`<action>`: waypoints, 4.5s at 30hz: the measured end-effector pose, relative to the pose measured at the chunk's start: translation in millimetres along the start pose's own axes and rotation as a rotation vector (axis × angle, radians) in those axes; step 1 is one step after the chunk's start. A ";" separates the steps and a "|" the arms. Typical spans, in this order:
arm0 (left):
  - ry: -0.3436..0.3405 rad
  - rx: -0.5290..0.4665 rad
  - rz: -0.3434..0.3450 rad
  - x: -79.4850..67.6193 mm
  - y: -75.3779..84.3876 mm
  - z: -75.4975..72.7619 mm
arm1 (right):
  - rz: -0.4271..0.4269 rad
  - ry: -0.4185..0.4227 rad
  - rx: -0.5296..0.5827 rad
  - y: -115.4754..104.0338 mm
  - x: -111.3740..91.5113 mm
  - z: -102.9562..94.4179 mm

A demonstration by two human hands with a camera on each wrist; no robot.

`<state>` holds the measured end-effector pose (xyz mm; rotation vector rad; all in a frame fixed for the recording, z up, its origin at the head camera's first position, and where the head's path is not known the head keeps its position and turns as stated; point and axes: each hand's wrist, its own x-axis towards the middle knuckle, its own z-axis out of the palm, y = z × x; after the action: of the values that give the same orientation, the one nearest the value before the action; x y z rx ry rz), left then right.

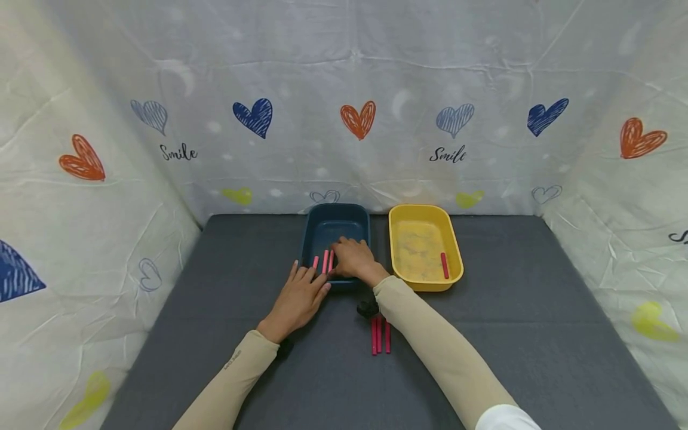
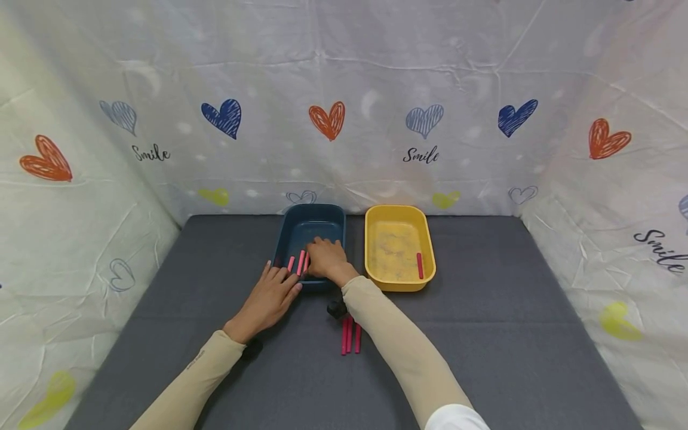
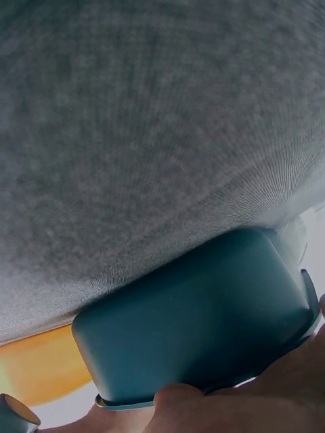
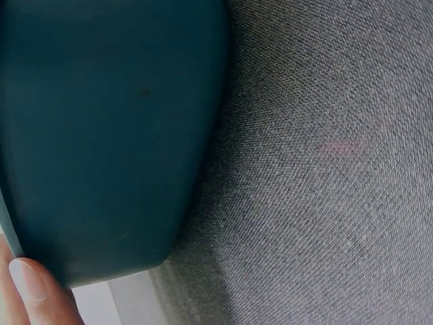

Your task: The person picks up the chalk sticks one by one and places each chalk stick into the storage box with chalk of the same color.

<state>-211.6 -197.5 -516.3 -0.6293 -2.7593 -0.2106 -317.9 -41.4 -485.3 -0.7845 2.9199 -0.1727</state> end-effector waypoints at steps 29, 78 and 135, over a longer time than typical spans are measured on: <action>-0.003 -0.018 -0.008 0.8 0.6 0.3 | -0.021 0.253 0.308 19.8 -39.7 -28.4; 0.028 -0.013 0.001 0.7 0.4 2.5 | -0.087 0.443 0.277 87.1 -148.0 -6.7; 0.011 0.017 0.019 4.4 3.8 -3.4 | -0.070 0.373 0.008 172.5 -187.9 17.6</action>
<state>-212.8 -193.0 -511.3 -0.6479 -2.7400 -0.1858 -238.7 200.3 -511.7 -0.9446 3.2338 -0.3736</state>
